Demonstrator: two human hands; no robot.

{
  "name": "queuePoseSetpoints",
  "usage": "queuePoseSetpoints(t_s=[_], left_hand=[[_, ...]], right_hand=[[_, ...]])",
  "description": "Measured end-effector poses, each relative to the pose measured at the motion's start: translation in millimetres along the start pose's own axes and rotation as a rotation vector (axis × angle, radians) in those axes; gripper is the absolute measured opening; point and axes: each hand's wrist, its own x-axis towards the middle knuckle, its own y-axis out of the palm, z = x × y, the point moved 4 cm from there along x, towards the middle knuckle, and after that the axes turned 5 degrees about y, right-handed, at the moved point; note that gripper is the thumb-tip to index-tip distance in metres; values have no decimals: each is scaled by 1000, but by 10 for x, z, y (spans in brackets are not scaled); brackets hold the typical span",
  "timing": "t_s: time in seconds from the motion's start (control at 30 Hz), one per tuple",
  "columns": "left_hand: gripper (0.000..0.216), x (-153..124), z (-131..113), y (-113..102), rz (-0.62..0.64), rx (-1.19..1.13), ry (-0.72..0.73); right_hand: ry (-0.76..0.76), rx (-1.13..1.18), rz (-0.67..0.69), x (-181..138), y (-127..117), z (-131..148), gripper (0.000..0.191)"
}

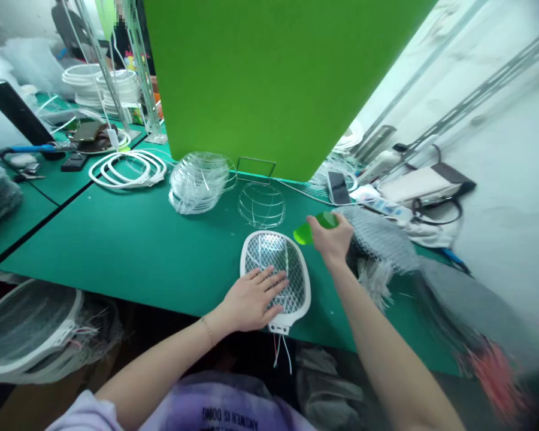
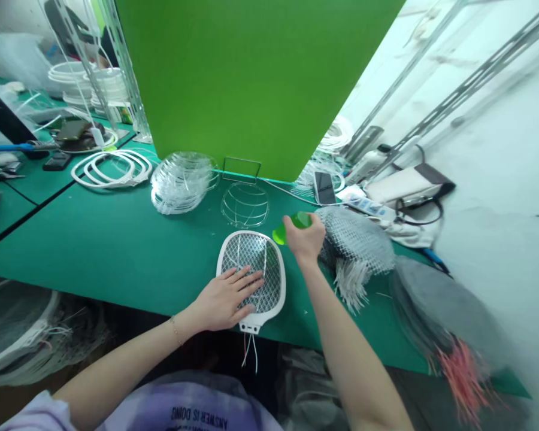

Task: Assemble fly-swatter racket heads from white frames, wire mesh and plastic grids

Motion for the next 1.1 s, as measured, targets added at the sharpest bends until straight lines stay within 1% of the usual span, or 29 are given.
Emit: queuePoseSetpoints(t_s=[0.03,0.13,0.2,0.27,0.3,0.37,0.43,0.47,0.53,0.6,0.63,0.7,0.73,0.77,0.83,0.87,0.93,1.03,1.07,1.1], left_hand=[[60,3,2,4,4,-1,-1],[60,10,-18,-22,25,-15,-3],[60,7,-62,-98,29,-51,7],[59,-16,-80,-231,-22,-98,-35],[58,-39,-58,-312,-80,-113,-101],[54,-125,59,-467,-228,-97,-315],[49,-242,224,-561,-335,-41,-529],[46,-292,303,-576,-352,-15,-600],[44,-356,431,-558,-332,10,-673],[44,-367,498,-506,-290,2,-692],[45,-354,506,-478,-272,-8,-690],[45,-298,481,-423,-256,-42,-670],[44,-261,456,-400,-262,-66,-657],[43,-226,428,-380,-280,-102,-647],[39,-182,372,-359,-353,-211,-652],[37,-182,344,-364,-411,-285,-671],[38,-231,270,-407,-552,-499,-713],[47,-390,73,-574,-742,-889,-710],[48,-455,-14,-655,-773,-987,-694],[46,-520,-102,-746,-782,-1046,-679]], right_hand=[[13,-1,-20,-35,-29,-30,38],[22,-77,28,-19,-18,-59,44],[54,-126,20,124,20,-56,48],[114,-144,-22,333,68,-54,51],[139,-148,-26,437,98,-52,52],[163,-158,10,591,146,-45,54],[163,-168,56,620,121,-43,63],[147,-177,57,577,67,-46,70],[98,-195,3,375,-108,-84,75],[44,-218,-11,53,-266,-188,68],[29,-232,49,-128,-296,-270,64],[4,-244,231,-482,-266,-451,61],[-19,-221,289,-633,-235,-523,61],[-35,-166,313,-756,-207,-575,61],[-31,-13,279,-923,-180,-614,60],[-14,52,251,-981,-184,-606,59],[80,157,224,-1089,-223,-567,56],[230,323,258,-1286,-365,-492,52],[246,377,284,-1349,-431,-466,50],[225,416,297,-1397,-515,-433,48]])
